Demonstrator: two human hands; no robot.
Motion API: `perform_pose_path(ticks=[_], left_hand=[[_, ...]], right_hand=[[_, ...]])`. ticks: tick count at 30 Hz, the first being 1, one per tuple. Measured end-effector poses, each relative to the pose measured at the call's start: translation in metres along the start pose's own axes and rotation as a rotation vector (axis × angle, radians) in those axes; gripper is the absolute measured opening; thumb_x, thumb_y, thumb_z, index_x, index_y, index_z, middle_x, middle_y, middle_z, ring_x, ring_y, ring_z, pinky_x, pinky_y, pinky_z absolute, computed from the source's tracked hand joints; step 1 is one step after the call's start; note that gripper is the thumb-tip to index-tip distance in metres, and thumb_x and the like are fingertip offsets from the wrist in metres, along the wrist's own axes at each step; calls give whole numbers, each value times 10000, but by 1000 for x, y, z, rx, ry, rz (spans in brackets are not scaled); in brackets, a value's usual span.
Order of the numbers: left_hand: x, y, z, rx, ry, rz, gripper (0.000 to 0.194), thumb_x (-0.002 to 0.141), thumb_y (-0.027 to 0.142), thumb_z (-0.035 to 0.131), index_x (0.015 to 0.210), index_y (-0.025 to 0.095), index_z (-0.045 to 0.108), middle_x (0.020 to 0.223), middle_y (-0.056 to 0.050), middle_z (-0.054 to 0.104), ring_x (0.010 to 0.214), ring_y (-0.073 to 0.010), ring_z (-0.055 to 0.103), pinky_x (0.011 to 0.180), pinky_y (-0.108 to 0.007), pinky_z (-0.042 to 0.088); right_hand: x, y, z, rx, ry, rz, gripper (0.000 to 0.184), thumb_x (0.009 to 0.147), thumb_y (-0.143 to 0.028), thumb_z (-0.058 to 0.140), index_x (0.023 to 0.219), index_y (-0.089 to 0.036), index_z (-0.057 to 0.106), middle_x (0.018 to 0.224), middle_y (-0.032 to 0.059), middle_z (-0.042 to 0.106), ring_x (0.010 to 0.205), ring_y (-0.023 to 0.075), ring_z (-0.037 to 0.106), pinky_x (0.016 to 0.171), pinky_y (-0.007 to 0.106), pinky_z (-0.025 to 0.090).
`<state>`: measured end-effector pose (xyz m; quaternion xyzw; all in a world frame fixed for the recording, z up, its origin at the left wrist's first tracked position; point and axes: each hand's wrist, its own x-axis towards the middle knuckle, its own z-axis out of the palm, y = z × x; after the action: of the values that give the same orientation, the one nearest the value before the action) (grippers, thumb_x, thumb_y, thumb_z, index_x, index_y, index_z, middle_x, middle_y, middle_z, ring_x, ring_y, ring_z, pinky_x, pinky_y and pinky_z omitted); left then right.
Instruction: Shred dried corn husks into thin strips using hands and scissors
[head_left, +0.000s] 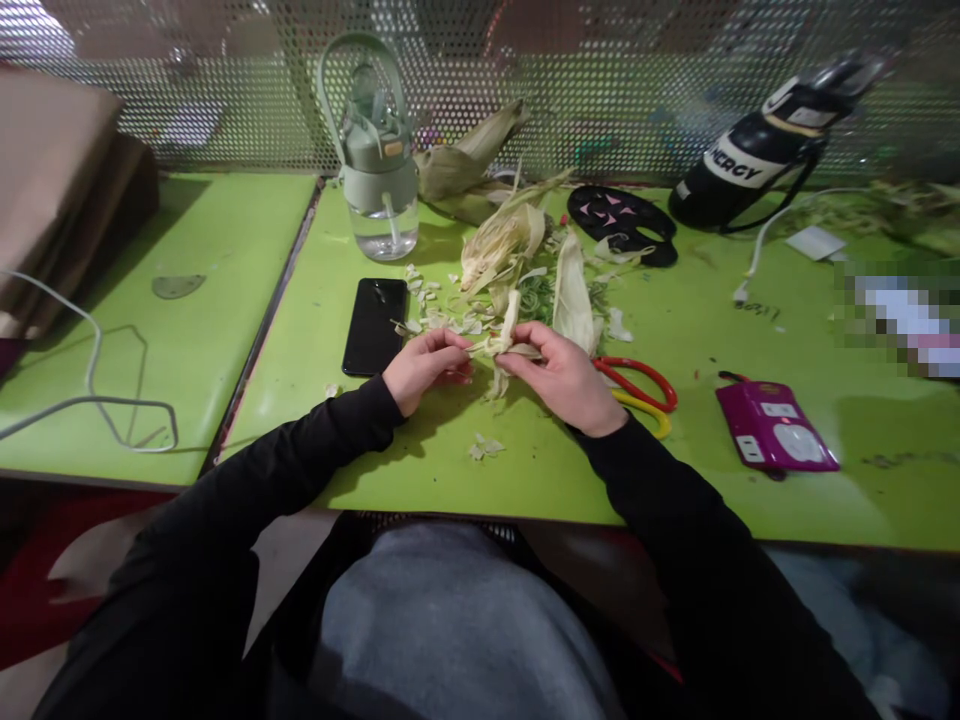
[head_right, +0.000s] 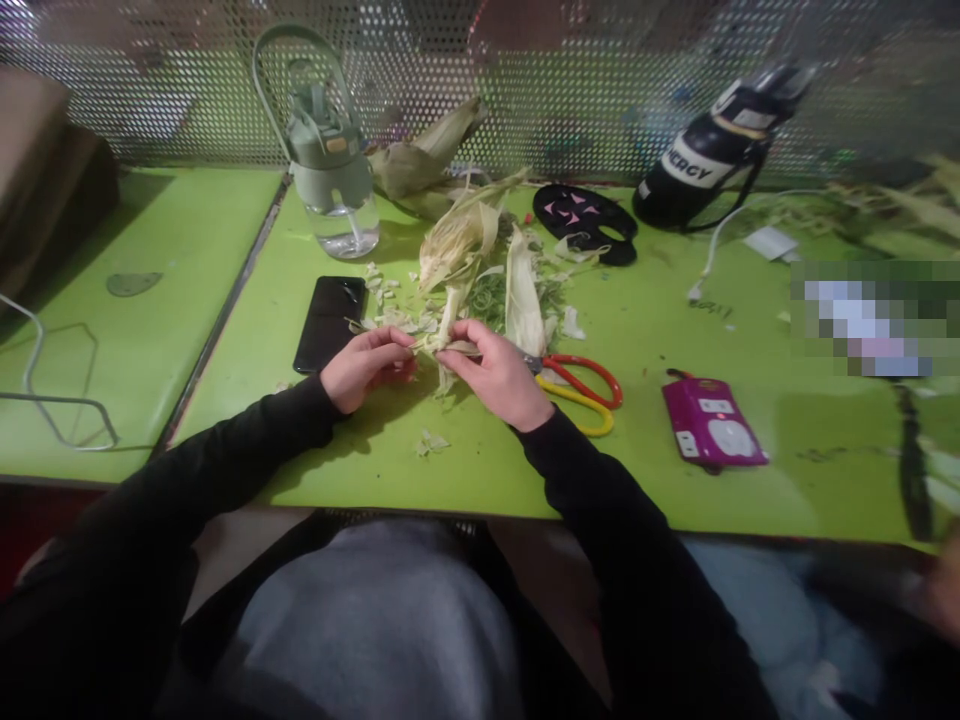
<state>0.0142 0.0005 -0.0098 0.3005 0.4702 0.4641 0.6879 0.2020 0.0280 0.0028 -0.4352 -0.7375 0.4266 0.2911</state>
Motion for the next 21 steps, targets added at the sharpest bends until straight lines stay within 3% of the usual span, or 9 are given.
perform_pose_path(ticks=[5, 10, 13, 17, 21], left_hand=[[0, 8, -5, 194, -127, 64, 104, 730, 76, 603, 805, 144, 580, 681, 29, 579, 599, -80, 554, 652, -243, 495], [-2, 10, -8, 540, -214, 366, 237, 764, 180, 669, 998, 147, 652, 1086, -90, 666, 963, -176, 616, 897, -311, 478], [-2, 6, -8, 692, -206, 488, 228, 847, 233, 609, 1053, 142, 646, 992, -86, 689, 922, -181, 627, 892, -330, 480], [2, 0, -7, 627, -211, 364, 228, 900, 199, 552, 1112, 127, 591, 689, 3, 619, 653, -117, 609, 716, -269, 506], [2, -2, -4, 350, -289, 143, 223, 910, 180, 558, 1125, 130, 522, 664, 34, 581, 592, -101, 629, 638, -243, 531]], right_hand=[[1, -4, -3, 53, -1, -26, 247, 834, -409, 633, 949, -200, 569, 928, 50, 675, 804, 186, 631, 697, 342, 530], [0, -5, -5, -164, -133, -72, 201, 855, -398, 611, 886, -202, 580, 828, 39, 666, 733, 193, 615, 655, 339, 493], [1, -2, -5, -157, -159, -83, 226, 851, -424, 613, 881, -202, 580, 827, 34, 659, 738, 191, 609, 670, 341, 494], [1, 2, 1, -104, -54, -63, 248, 850, -432, 612, 952, -212, 565, 920, 49, 667, 794, 199, 626, 700, 356, 513], [0, 3, 6, -72, -58, -11, 228, 897, -425, 548, 992, -219, 522, 812, 18, 636, 695, 181, 615, 640, 338, 505]])
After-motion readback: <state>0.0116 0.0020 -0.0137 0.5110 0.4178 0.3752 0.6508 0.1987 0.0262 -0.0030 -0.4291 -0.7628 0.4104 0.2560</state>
